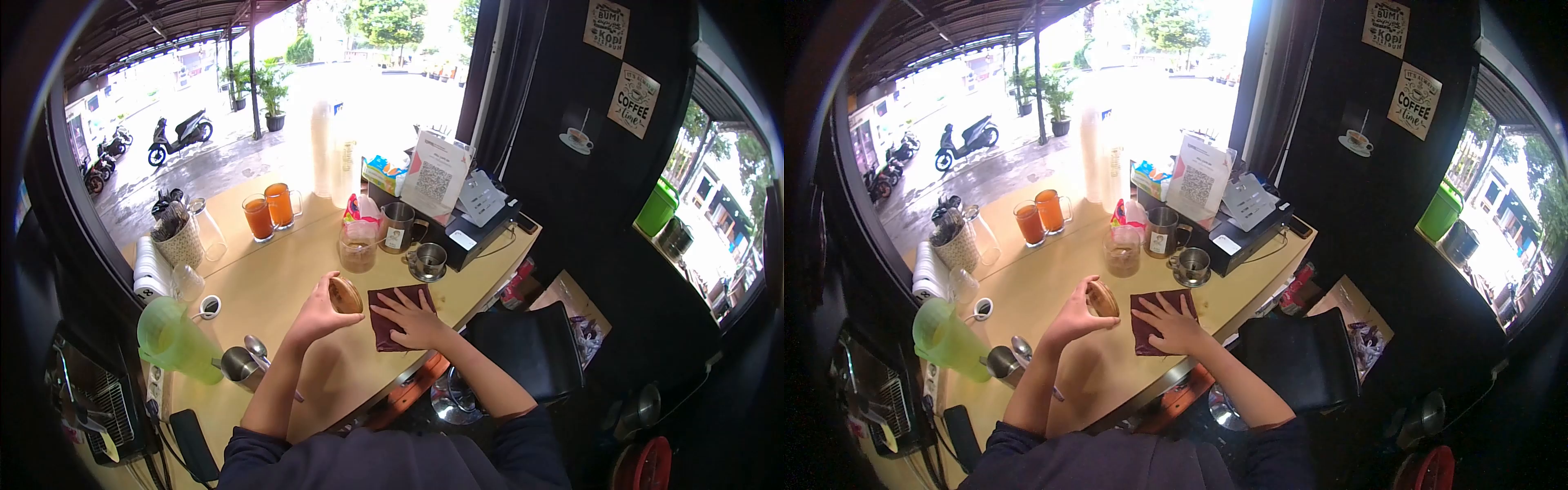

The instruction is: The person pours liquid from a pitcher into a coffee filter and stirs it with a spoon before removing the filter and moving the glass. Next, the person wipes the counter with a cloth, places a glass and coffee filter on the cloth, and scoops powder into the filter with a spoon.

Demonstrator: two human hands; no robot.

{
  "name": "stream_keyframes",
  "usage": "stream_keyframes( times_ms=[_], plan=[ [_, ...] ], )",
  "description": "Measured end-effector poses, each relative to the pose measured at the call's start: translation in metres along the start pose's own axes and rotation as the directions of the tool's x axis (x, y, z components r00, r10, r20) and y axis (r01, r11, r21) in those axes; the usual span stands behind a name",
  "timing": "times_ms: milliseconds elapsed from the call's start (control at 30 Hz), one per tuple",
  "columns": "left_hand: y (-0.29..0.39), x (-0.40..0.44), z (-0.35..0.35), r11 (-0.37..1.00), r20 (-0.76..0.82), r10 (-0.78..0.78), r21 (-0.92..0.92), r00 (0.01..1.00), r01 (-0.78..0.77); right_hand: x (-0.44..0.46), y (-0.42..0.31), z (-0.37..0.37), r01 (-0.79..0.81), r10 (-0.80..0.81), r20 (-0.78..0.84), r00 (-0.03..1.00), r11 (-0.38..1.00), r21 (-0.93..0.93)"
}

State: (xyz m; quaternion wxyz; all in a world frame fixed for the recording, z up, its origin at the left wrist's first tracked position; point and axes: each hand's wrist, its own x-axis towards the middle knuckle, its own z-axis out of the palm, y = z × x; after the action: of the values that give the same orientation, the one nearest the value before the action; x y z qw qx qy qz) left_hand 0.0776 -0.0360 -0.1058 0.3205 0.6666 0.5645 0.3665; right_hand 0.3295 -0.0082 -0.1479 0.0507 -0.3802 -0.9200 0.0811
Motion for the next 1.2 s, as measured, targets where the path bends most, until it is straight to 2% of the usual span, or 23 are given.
stream_keyframes(
  times_ms=[67,133,167,233,300,367,400,467,500,567,633,700,733,800,833,900,933,1000,1033,1100,1133,1200],
  plan=[
    [0.001,0.000,-0.002,1.000,0.010,-0.003,-0.010,1.000,0.003,0.003,-0.007,-0.001,-0.030,0.032,0.040,0.999,0.999,-0.043],
    [0.001,0.000,-0.004,1.000,0.017,-0.012,-0.021,1.000,0.012,0.009,-0.023,0.010,-0.176,0.184,-0.114,0.976,0.981,0.079],
    [0.000,0.000,-0.004,1.000,0.002,-0.013,0.003,1.000,0.013,0.012,-0.028,0.022,-0.174,0.182,-0.112,0.977,0.982,0.080],
    [-0.003,0.001,-0.006,0.999,-0.012,-0.019,0.033,1.000,0.019,0.018,-0.035,0.041,-0.318,0.308,-0.269,0.913,0.948,0.005],
    [-0.004,0.002,-0.006,1.000,-0.026,-0.004,0.015,1.000,0.004,0.015,-0.029,0.046,-0.294,0.287,-0.282,0.916,0.956,0.016],
    [-0.003,0.002,-0.006,1.000,-0.020,-0.015,0.024,1.000,0.015,0.009,-0.021,0.044,-0.180,0.173,-0.255,0.951,0.984,-0.004],
    [-0.002,0.002,-0.007,0.999,-0.016,-0.021,0.031,1.000,0.021,0.005,-0.017,0.042,-0.178,0.172,-0.252,0.952,0.984,-0.002],
    [0.003,0.001,-0.008,0.999,-0.008,-0.027,0.030,1.000,0.027,-0.005,-0.007,0.032,0.014,-0.009,-0.198,0.980,1.000,0.022],
    [0.003,0.000,-0.009,0.999,0.000,-0.029,0.029,1.000,0.029,-0.009,-0.001,0.027,0.016,-0.012,-0.197,0.980,1.000,0.021],
    [-0.001,0.002,-0.009,1.000,-0.009,-0.019,0.025,1.000,0.019,-0.015,0.008,0.014,0.156,-0.157,-0.112,0.981,0.988,-0.014],
    [-0.004,0.002,-0.007,1.000,-0.013,-0.006,0.018,1.000,0.006,-0.014,0.007,0.008,0.149,-0.149,-0.059,0.987,0.989,-0.012],
    [-0.006,0.003,-0.007,1.000,-0.012,0.018,-0.007,1.000,-0.018,-0.008,-0.001,0.009,0.002,0.000,-0.023,1.000,0.995,0.104],
    [-0.006,0.004,-0.007,1.000,-0.011,0.022,-0.009,1.000,-0.023,-0.005,-0.009,0.011,0.000,0.003,-0.024,1.000,0.995,0.100],
    [-0.005,0.003,-0.008,0.999,-0.010,0.018,-0.040,1.000,-0.018,-0.003,-0.029,0.022,-0.242,0.258,-0.276,0.926,0.966,0.089],
    [-0.003,0.002,-0.009,0.999,-0.009,0.018,-0.041,1.000,-0.018,-0.005,-0.032,0.031,-0.244,0.259,-0.275,0.926,0.966,0.090],
    [0.002,0.000,-0.011,0.999,-0.011,-0.001,-0.042,1.000,0.000,-0.006,-0.035,0.044,-0.405,0.387,-0.317,0.866,0.914,0.007],
    [0.002,0.001,-0.011,0.999,-0.008,-0.003,-0.043,1.000,0.003,-0.008,-0.034,0.044,-0.407,0.389,-0.314,0.866,0.913,0.008],
    [0.000,0.001,-0.012,0.999,-0.024,0.010,-0.031,1.000,-0.011,-0.013,-0.025,0.037,-0.288,0.278,-0.265,0.923,0.958,0.001],
    [-0.001,0.001,-0.011,0.999,-0.020,0.011,-0.031,1.000,-0.011,-0.016,-0.018,0.035,-0.291,0.282,-0.264,0.922,0.957,0.002],
    [-0.002,0.002,-0.011,0.999,-0.018,0.011,-0.050,1.000,-0.012,-0.021,0.001,0.028,-0.085,0.078,-0.199,0.977,0.996,-0.024],
    [0.001,0.001,-0.012,0.999,-0.018,0.013,-0.050,1.000,-0.014,-0.024,0.009,0.023,-0.086,0.079,-0.200,0.977,0.996,-0.025],
    [0.010,-0.002,-0.016,1.000,-0.010,-0.006,-0.019,1.000,0.006,-0.024,0.020,0.011,0.058,-0.057,-0.101,0.993,0.998,0.001]
  ],
)
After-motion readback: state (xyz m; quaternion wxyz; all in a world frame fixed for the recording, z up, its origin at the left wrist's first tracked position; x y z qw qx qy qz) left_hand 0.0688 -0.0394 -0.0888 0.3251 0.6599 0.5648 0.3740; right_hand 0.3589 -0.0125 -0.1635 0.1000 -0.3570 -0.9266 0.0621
